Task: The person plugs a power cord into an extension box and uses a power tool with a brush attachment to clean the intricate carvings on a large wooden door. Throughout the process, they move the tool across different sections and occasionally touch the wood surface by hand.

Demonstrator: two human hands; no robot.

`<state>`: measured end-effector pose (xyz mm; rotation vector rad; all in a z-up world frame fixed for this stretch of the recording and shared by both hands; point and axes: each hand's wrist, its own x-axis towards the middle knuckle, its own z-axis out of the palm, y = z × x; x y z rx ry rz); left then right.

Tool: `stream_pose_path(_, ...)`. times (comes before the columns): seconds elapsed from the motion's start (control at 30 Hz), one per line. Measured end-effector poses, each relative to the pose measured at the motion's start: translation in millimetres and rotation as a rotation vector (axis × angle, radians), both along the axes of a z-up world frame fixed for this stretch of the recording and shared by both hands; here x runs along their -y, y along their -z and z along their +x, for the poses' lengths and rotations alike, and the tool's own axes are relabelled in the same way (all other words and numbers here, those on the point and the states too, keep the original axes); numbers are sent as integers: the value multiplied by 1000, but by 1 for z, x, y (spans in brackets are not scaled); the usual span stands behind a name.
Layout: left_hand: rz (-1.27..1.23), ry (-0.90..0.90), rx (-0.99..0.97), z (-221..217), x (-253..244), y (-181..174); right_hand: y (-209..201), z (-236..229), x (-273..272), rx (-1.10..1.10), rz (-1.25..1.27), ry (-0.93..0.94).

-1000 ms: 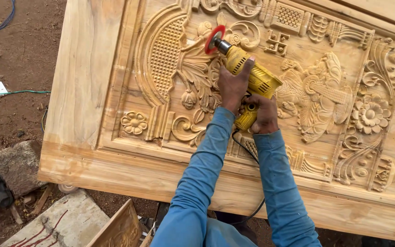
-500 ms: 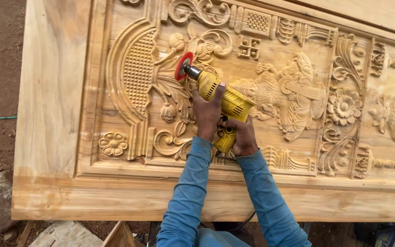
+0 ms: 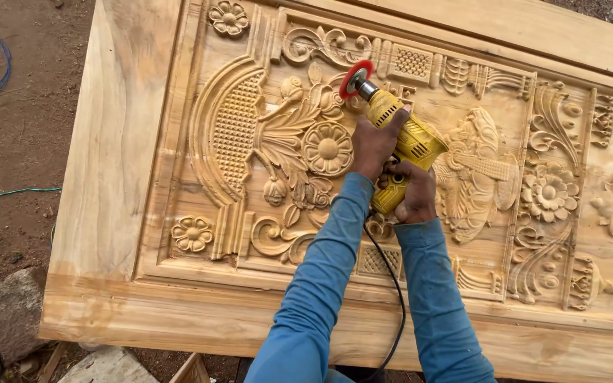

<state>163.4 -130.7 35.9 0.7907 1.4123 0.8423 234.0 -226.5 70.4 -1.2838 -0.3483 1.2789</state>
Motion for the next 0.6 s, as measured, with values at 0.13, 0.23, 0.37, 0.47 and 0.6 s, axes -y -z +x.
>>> stream_pose_path(0.13,46,-53,113,-16,-2,-3,-8,-15,-4,-17,-9,-33)
stream_pose_path(0.23,144,-168,230,-39,-3,-3,1,-31,-10,-130,26,-70)
stream_pose_path(0.37,176,-197,212,-65,-35,1,7,-45,-43,-55,34,-121)
stream_pose_path(0.47,184,-218,213,-70,-44,7,13,-49,-55,-91,23,-173)
stream_pose_path(0.6,903,-394,-796,-58,-63,67,29,-43,-66,-184,-14,-228)
